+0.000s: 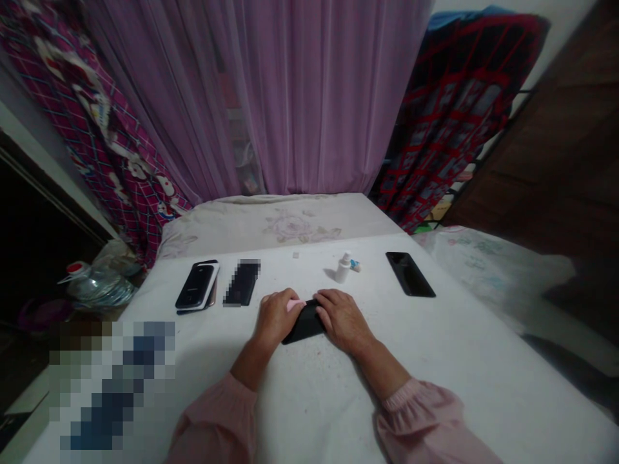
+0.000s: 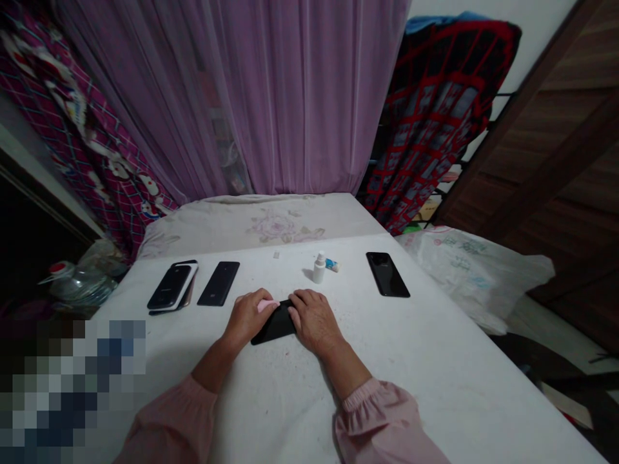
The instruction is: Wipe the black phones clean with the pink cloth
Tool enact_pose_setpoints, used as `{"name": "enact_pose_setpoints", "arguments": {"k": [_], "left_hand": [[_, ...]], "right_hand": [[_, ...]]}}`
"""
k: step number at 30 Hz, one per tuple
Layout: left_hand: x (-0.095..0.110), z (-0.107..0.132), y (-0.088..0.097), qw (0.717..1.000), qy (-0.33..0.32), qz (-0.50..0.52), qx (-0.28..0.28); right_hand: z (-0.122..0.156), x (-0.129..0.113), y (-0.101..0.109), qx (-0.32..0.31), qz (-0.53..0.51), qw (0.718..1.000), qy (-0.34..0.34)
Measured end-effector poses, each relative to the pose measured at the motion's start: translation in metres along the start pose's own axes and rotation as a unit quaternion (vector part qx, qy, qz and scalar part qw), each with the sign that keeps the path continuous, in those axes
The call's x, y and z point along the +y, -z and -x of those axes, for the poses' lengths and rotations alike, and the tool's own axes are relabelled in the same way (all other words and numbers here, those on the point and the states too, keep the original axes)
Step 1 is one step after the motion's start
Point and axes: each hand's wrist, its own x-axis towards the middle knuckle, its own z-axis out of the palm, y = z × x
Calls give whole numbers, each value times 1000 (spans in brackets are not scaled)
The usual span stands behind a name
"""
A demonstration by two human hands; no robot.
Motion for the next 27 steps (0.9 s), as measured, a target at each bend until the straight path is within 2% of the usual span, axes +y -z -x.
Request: {"name": "enact_pose_setpoints", "arguments": {"k": [8,13,15,21,24,27], "left_hand": [[-2,0,9,994,-48,49,-89],[-1,4,0,998,-49,16,-47],[1,5,-3,998,-51,2,-29],[5,5,-2,999,-42,-13,0],[4,4,0,999,-35,-20,9],[0,1,2,999,-31,-31,17]], "right_hand": [[0,3,-5,15,13,999,-32],[0,13,-5,34,14,996,-80],[2,21,-1,18,5,998,-59],[13,53,10,-57,-78,993,62],[15,56,9,-73,-85,991,68],[15,49,8,-63,-81,993,57]]}}
